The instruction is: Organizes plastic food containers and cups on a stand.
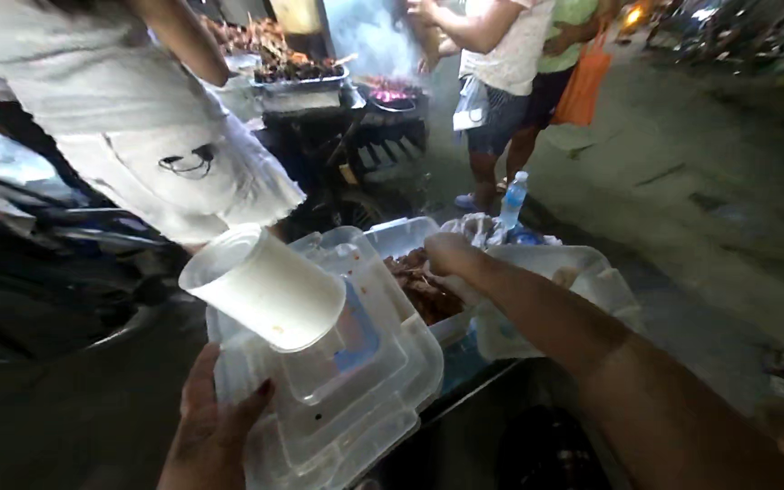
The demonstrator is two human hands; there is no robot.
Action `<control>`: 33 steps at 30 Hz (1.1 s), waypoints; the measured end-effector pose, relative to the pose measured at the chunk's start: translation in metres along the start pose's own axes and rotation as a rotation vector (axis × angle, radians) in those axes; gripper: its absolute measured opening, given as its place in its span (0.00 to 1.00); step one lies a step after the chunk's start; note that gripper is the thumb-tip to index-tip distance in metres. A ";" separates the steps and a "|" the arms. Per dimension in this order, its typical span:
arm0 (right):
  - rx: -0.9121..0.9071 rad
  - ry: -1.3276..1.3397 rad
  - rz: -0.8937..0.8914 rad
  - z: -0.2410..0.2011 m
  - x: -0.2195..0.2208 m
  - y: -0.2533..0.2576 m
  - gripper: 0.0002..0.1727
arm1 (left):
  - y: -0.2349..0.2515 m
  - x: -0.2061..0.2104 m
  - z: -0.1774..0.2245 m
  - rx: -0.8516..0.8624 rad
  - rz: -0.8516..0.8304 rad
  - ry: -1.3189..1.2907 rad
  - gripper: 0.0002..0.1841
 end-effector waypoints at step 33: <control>-0.104 0.285 0.489 0.157 -0.078 -0.142 0.13 | 0.017 0.036 0.019 0.049 -0.012 -0.041 0.46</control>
Point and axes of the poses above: each hand's wrist, its own y-axis towards the middle knuckle, its own x-axis out of the palm, z = x × y, the point moved 9 cm from there along y, towards the middle knuckle, and after that the axes turned 3 degrees about y, right-handed, at the moved point
